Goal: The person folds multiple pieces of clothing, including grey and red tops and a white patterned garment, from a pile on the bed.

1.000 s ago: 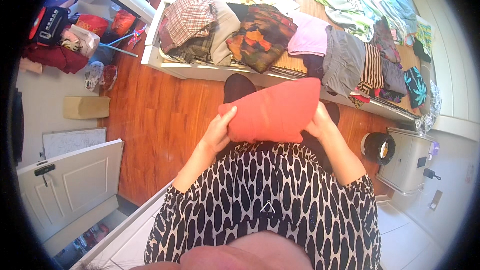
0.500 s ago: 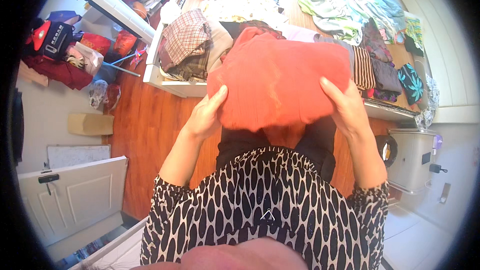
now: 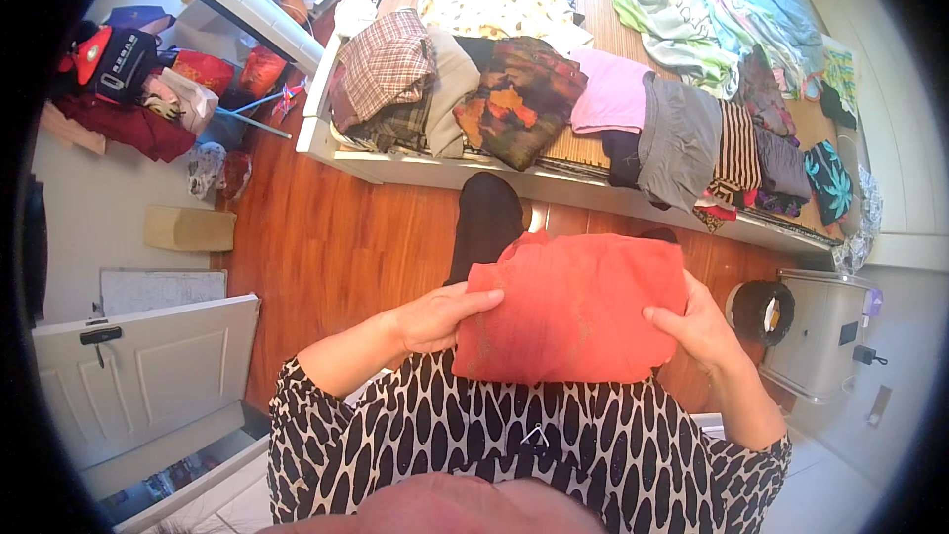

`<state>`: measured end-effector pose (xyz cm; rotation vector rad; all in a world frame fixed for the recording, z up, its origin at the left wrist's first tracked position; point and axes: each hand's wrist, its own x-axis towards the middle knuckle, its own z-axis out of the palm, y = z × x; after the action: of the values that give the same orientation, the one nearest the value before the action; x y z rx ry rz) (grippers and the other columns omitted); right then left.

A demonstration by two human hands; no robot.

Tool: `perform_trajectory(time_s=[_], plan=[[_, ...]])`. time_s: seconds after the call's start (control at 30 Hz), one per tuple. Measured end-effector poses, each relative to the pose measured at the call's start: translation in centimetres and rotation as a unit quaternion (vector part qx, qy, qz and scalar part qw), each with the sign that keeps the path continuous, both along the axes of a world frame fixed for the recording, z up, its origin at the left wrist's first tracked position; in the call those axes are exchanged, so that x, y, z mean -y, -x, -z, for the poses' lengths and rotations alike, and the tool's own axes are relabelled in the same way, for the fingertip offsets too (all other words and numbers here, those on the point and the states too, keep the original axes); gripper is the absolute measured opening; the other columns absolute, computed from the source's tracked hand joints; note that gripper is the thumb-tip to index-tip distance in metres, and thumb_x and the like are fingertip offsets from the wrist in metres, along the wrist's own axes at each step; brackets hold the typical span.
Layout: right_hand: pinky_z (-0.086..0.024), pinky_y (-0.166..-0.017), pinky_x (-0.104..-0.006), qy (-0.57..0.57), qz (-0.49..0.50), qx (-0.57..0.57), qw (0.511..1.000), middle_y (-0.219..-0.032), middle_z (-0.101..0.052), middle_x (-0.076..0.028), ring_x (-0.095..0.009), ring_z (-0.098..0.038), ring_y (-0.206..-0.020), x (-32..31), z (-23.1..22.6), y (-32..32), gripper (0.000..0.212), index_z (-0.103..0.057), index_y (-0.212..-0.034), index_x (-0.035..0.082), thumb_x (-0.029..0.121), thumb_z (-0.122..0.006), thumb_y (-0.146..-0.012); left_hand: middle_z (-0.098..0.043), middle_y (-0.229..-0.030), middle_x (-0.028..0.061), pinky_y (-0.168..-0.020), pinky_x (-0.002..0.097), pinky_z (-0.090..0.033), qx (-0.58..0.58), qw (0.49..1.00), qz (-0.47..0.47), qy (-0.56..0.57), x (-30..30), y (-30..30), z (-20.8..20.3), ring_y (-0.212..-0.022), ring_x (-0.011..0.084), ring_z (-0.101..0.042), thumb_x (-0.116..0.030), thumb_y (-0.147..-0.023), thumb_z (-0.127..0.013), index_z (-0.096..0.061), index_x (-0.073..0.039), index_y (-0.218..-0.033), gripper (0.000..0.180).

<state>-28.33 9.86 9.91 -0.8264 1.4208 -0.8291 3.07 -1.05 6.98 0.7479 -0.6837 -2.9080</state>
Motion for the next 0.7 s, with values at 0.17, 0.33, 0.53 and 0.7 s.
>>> perform_trajectory(time_s=[0.17,0.33,0.53,0.7], plan=[[-0.049,-0.086,-0.0363,0.136,-0.266,-0.372,0.879,-0.116,-0.06,-0.017,-0.025,-0.062,-0.098,3.3,-4.0,2.3,0.058,-0.048,-0.131,0.003,0.016,-0.07,-0.08,-0.045,-0.14,0.0118,-0.106,0.0364,-0.04,0.035,0.998,0.033,-0.026,-0.2,0.5,2.2,-0.125,0.0199,-0.048,-0.026,-0.101,-0.043,-0.034,0.0,-0.14,0.048],[-0.049,-0.087,-0.0341,0.315,-0.187,-0.236,0.9,-0.115,-0.062,-0.014,-0.024,-0.062,-0.098,9.1,-4.5,-0.2,0.04,-0.055,-0.124,0.0,0.011,-0.058,-0.086,-0.046,-0.138,0.0115,-0.106,0.0372,-0.041,0.067,0.995,0.028,-0.061,-0.1,1.1,1.7,-0.124,0.0214,-0.05,-0.024,-0.101,-0.043,-0.036,0.001,-0.139,0.046],[-0.03,-0.109,-0.0364,0.233,-0.48,-0.026,0.845,-0.14,-0.045,-0.015,-0.025,-0.04,-0.131,6.1,5.9,-6.2,0.048,-0.039,-0.139,0.0,0.023,-0.042,-0.098,-0.046,-0.138,0.0143,-0.1,0.0394,-0.045,0.022,0.996,0.026,-0.077,0.4,-3.5,3.4,-0.122,0.0241,-0.051,-0.024,-0.098,-0.049,-0.033,0.002,-0.14,0.052],[-0.02,-0.114,-0.0357,0.126,-0.438,0.09,0.885,-0.147,-0.036,-0.015,-0.025,-0.03,-0.138,4.6,7.0,-5.8,0.052,-0.034,-0.142,-0.001,0.033,-0.029,-0.103,-0.049,-0.137,0.0098,-0.088,0.0314,-0.049,-0.011,0.961,-0.001,0.275,1.4,-7.6,2.9,-0.118,0.0196,-0.052,-0.016,-0.083,-0.072,-0.03,-0.007,-0.146,0.076]])
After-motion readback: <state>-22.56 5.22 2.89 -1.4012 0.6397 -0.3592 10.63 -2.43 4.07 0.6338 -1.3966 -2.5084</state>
